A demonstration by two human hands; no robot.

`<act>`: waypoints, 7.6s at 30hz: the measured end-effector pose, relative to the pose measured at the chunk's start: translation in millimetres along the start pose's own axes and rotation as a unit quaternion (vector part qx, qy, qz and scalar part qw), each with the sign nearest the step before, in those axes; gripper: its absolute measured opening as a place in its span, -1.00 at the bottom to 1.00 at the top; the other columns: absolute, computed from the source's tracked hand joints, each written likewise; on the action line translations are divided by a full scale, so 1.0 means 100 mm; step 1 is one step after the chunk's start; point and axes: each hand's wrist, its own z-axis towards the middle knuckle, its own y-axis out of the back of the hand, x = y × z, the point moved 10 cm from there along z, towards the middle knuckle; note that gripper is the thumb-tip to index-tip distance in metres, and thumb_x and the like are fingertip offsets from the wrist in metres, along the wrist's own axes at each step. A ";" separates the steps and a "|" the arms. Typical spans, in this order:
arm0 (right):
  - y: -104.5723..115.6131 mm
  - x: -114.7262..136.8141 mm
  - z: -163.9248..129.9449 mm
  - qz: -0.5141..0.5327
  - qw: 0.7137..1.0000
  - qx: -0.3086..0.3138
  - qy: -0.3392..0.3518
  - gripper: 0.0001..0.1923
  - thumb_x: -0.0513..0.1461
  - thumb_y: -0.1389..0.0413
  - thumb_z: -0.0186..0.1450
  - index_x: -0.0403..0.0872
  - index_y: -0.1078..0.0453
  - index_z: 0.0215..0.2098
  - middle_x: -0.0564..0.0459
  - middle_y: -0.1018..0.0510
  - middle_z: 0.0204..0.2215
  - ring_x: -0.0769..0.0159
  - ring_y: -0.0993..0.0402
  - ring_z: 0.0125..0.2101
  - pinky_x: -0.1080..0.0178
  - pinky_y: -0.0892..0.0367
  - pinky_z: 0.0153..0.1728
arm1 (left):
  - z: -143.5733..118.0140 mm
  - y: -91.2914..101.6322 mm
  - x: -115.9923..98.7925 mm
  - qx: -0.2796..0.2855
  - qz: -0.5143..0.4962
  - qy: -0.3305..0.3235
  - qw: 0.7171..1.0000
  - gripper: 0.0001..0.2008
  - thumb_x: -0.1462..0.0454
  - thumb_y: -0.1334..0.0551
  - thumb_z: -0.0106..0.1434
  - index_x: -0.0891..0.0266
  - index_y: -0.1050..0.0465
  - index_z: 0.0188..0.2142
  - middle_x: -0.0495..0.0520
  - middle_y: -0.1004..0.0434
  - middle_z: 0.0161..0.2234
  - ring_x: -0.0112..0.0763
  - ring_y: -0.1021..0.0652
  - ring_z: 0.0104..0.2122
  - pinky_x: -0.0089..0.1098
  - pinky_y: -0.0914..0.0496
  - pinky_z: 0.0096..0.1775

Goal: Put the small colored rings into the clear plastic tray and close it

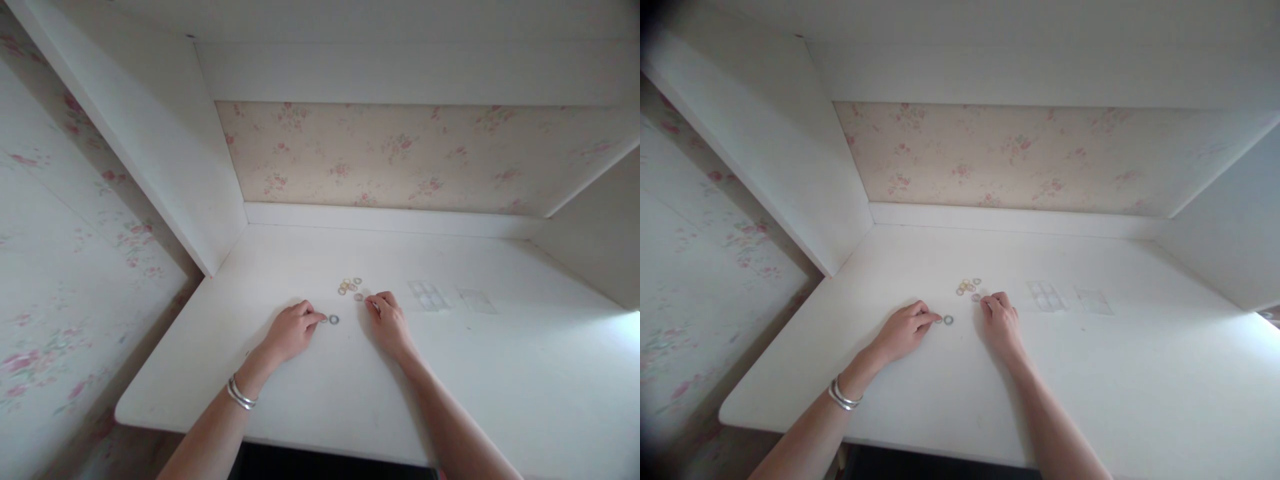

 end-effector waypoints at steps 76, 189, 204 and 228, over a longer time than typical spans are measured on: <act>0.22 -0.25 0.11 0.165 0.978 -0.092 -0.092 -0.73 -0.15 0.03 0.21 -0.03 -0.49 -0.39 0.04 -0.43 -0.43 0.34 -0.35 -0.43 0.29 -0.23 -0.35 | 1.57 -0.48 -0.35 0.069 0.055 0.006 0.996 -0.83 0.19 -0.18 0.18 0.13 -0.53 -0.31 0.07 -0.46 -0.21 -0.35 -0.50 -0.26 -0.43 -0.32 -0.17; 0.07 -0.14 0.07 0.066 0.996 -0.023 -0.048 -0.72 -0.23 0.08 0.24 -0.04 -0.47 -0.27 0.02 -0.43 -0.29 0.37 -0.37 -0.38 0.31 -0.24 -0.31 | 0.18 -0.05 0.15 0.013 -0.218 0.090 0.972 -0.83 0.18 -0.22 0.15 0.15 -0.55 -0.33 0.01 -0.41 -0.33 -0.44 -0.45 -0.36 -0.44 -0.33 -0.29; 0.03 -0.18 0.07 0.060 0.996 -0.022 -0.059 -0.62 -0.37 0.10 0.09 -0.03 -0.45 -0.23 0.03 -0.42 -0.25 0.36 -0.39 -0.37 0.30 -0.26 -0.29 | 0.12 -0.04 0.50 -0.032 -0.433 0.239 0.868 -0.64 0.05 -0.24 0.07 0.29 -0.49 -0.29 -0.07 -0.29 -0.55 -0.57 -0.20 -0.59 -0.49 -0.04 -0.54; -0.01 0.10 0.02 -0.028 0.998 0.051 0.010 -0.75 -0.20 0.07 0.33 0.05 -0.45 -0.21 0.05 -0.43 -0.24 0.36 -0.39 -0.29 0.27 -0.16 -0.21 | 0.13 -0.09 0.53 -0.035 -0.468 0.244 0.849 -0.61 0.02 -0.27 0.03 0.30 -0.46 -0.30 -0.12 -0.15 -0.60 -0.59 -0.13 -0.61 -0.47 0.02 -0.56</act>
